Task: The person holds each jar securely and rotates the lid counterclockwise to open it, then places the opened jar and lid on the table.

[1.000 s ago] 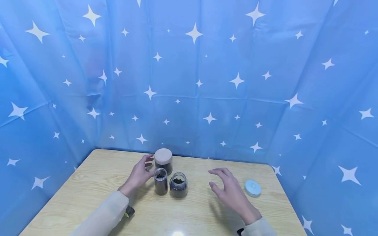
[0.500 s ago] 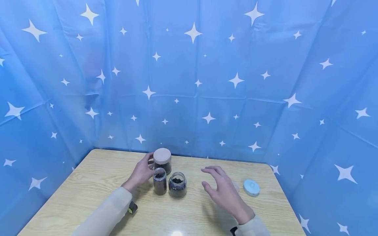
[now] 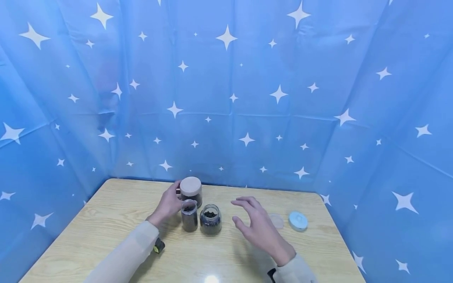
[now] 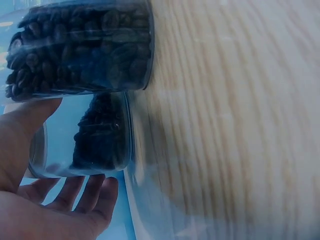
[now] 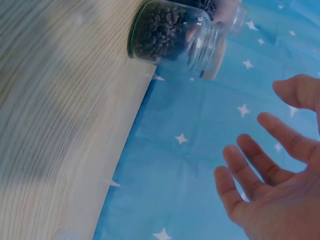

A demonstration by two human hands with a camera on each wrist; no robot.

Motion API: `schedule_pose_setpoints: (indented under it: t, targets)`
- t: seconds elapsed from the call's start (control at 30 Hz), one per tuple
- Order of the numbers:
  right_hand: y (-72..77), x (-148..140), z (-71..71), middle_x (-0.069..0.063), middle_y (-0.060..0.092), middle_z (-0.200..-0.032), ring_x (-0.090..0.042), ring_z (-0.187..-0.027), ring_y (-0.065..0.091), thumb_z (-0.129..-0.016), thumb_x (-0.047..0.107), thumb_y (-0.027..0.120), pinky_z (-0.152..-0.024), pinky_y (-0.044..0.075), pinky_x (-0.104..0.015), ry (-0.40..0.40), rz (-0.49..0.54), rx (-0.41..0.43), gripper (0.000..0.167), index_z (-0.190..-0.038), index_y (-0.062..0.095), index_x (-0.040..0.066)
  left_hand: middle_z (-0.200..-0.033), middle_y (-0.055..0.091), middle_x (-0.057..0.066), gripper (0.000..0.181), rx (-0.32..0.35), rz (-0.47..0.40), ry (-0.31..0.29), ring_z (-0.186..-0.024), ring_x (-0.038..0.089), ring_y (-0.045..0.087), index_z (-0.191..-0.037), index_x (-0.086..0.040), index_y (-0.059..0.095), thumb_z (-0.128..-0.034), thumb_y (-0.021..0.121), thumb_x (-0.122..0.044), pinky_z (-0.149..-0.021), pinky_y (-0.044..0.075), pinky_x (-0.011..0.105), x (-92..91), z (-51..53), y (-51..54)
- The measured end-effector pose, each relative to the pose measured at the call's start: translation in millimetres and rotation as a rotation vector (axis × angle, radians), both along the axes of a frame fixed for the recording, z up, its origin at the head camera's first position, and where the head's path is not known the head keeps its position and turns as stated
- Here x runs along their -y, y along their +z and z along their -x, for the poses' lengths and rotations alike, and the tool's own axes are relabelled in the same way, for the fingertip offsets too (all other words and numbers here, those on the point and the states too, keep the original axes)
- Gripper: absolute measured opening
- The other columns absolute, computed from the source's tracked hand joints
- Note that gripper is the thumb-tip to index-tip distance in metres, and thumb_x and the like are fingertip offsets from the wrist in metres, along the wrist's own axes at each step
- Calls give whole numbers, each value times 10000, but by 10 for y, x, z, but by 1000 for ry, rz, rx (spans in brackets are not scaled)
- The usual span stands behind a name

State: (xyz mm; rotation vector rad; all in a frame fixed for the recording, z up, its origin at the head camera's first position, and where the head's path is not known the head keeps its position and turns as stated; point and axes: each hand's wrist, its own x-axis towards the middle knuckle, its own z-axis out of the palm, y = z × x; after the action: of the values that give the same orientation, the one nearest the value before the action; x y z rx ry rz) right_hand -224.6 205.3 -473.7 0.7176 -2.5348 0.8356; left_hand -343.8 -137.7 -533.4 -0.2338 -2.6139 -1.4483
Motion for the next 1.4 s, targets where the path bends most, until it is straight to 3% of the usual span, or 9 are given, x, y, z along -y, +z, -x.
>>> schedule_pose_setpoints:
  t: [0.23, 0.6, 0.97, 1.17, 1.4]
  targets:
    - [6, 58, -11, -50, 731, -1537, -335, -1436, 719, -1049, 124, 864, -1168, 624, -622, 29, 17, -17, 481, -1514, 742, 128, -1474, 723, 260, 922, -17, 9, 32, -1381, 447, 711, -1557, 23, 604, -821, 1095, -236, -1190, 605, 619, 44, -11, -2]
    - [93, 193, -40, -69, 734, -1524, -321, -1422, 725, -1033, 115, 879, -1164, 635, -587, 68, 21, -60, 492, -1505, 741, 102, -1507, 720, 295, 952, -26, 46, 90, -1368, 481, 736, -1527, 20, 552, -828, 1091, -334, -1165, 613, 641, 131, -156, 24]
    - [150, 269, -92, -74, 725, -1532, -324, -1427, 722, -1041, 125, 873, -1162, 638, -581, 93, 26, -71, 499, -1519, 731, 113, -1569, 690, 292, 966, -25, 23, 185, -1454, 501, 684, -1600, -4, 533, -850, 1067, -299, -1225, 562, 665, 318, -263, 28]
    - [206, 299, -106, -97, 726, -1531, -330, -1431, 719, -1044, 132, 871, -1165, 632, -587, 110, 32, -79, 496, -1517, 730, 88, -1566, 702, 254, 974, -45, 2, 220, -1465, 493, 679, -1611, -52, 560, -833, 1080, -321, -1218, 570, 672, 419, -321, 125]
    - [255, 317, -99, -104, 709, -1551, -331, -1445, 711, -1047, 133, 869, -1157, 636, -579, 135, 40, -90, 506, -1530, 721, 107, -1602, 666, 209, 974, -70, -41, 219, -1518, 466, 637, -1628, -95, 544, -849, 1075, -340, -1237, 557, 689, 466, -466, 331]
